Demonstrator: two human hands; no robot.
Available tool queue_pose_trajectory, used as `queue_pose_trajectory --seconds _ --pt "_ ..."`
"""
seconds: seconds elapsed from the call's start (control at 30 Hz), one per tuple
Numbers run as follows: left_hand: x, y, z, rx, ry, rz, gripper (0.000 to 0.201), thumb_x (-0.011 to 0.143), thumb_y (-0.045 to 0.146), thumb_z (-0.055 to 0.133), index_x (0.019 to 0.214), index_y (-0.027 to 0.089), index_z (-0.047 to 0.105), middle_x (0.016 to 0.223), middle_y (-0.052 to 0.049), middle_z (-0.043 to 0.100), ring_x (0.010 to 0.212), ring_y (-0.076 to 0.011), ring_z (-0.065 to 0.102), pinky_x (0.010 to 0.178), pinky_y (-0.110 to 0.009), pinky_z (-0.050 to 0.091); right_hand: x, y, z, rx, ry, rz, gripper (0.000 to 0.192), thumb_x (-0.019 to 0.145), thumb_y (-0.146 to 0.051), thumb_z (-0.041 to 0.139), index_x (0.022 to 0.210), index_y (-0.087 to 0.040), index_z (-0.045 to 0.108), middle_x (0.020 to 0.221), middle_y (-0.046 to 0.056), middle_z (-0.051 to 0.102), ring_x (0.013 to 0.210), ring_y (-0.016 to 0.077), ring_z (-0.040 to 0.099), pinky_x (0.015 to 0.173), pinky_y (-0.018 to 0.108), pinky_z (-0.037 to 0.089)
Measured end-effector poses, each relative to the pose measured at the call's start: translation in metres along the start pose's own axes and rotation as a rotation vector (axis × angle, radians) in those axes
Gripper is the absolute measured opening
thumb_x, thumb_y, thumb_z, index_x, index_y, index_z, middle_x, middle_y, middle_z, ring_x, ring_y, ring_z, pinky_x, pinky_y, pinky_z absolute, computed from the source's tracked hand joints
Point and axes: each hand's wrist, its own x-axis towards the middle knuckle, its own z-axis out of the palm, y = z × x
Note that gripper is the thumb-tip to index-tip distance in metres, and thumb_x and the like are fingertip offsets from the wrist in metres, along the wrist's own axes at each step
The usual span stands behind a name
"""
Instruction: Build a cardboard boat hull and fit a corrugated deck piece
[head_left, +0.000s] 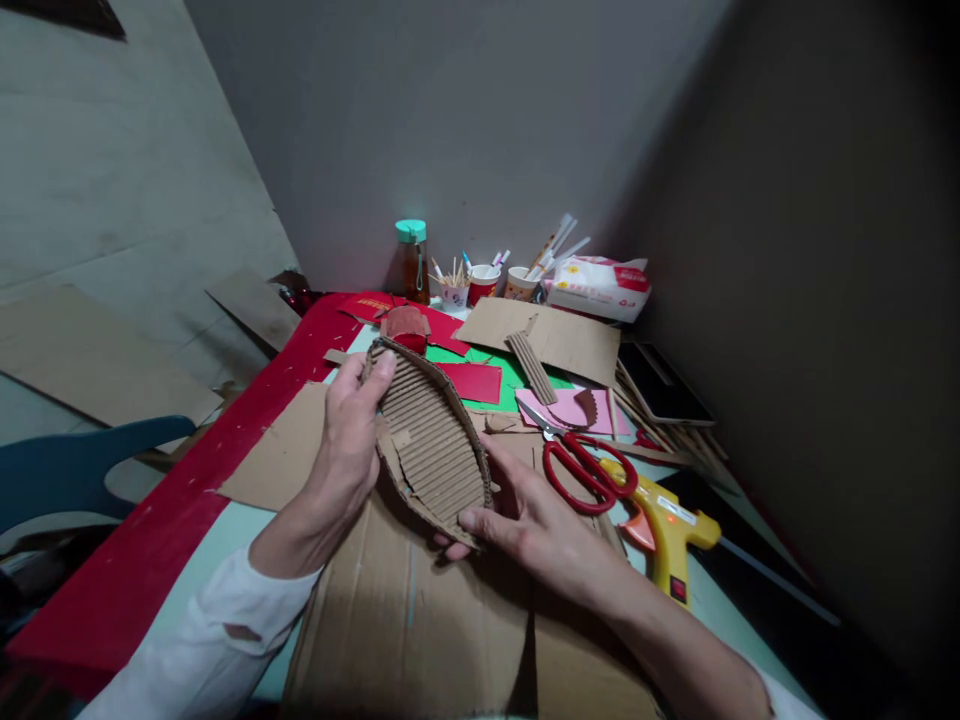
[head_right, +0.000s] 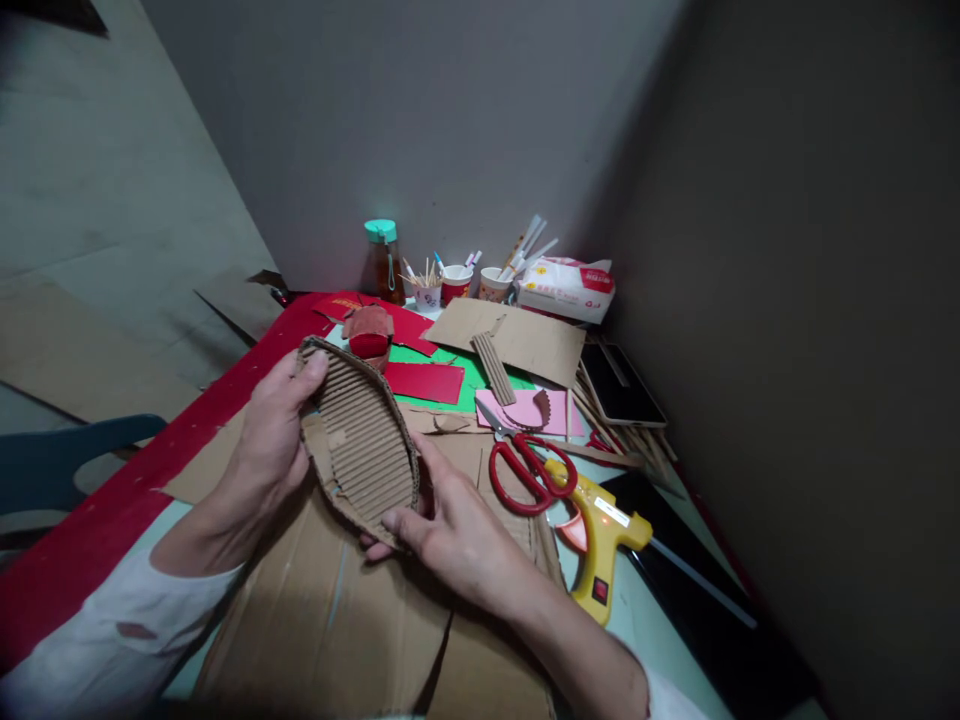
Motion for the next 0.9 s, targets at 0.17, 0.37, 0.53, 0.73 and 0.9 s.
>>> queue_pose_trajectory --seconds 0.17,0.37,0.53,0.73,0.9 --pt "-0.036 0.004 -0.007 -0.255 -0.274 -0.405 0.044 0.080 0.026 0.074 0.119 0.019 0.055 0.107 -0.008 0.070 0.095 -0.0211 0.068 0.083 -0.033 0.055 0.002 0.003 -0.005 0.039 0.092 0.008 0.077 0.082 -0.020 0.066 0.151 -0.024 0.031 0.111 0.005 0.072 0.079 0.0182 0.074 0.069 0.035 0.065" --pt "-0.056 -0.012 -0.010 -0.227 -0.322 -0.484 0.046 0.072 0.019 0.076 0.112 0.019 0.053 0.100 -0.007 0.069 0.085 -0.0230 0.069 0.065 -0.033 0.057 0.002 0.009 -0.002 0.010 0.093 0.007 0.061 0.082 -0.022 0.066 0.139 -0.023 0.045 0.116 0.008 0.071 0.073 0.0192 0.074 0.063 0.037 0.065" --pt "-0.049 -0.016 -0.011 -0.202 -0.284 -0.525 0.052 0.065 0.017 0.079 0.111 0.016 0.054 0.103 -0.009 0.071 0.092 -0.0256 0.069 0.071 -0.035 0.056 -0.002 0.006 -0.002 0.000 0.050 0.072 0.069 0.083 -0.030 0.067 0.145 -0.025 0.038 0.135 0.011 0.062 0.091 0.0234 0.074 0.072 0.041 0.064" --pt "-0.045 -0.016 -0.014 -0.282 -0.454 -0.633 0.072 0.060 0.009 0.080 0.126 0.014 0.053 0.115 -0.013 0.072 0.108 -0.0286 0.068 0.090 -0.038 0.052 0.003 0.003 -0.014 -0.384 0.197 0.024 0.057 0.092 -0.042 0.063 0.142 -0.022 0.045 0.141 0.008 0.059 0.134 0.0232 0.052 0.115 0.042 0.039" --pt "-0.055 -0.011 -0.007 -0.249 -0.439 -0.653 0.065 0.082 0.030 0.070 0.140 0.017 0.044 0.112 -0.015 0.074 0.085 -0.0290 0.073 0.073 -0.042 0.057 0.006 0.014 -0.012 -0.437 0.253 0.011 0.043 0.096 -0.045 0.053 0.133 -0.023 0.052 0.130 0.010 0.065 0.096 0.0239 0.071 0.077 0.037 0.061"
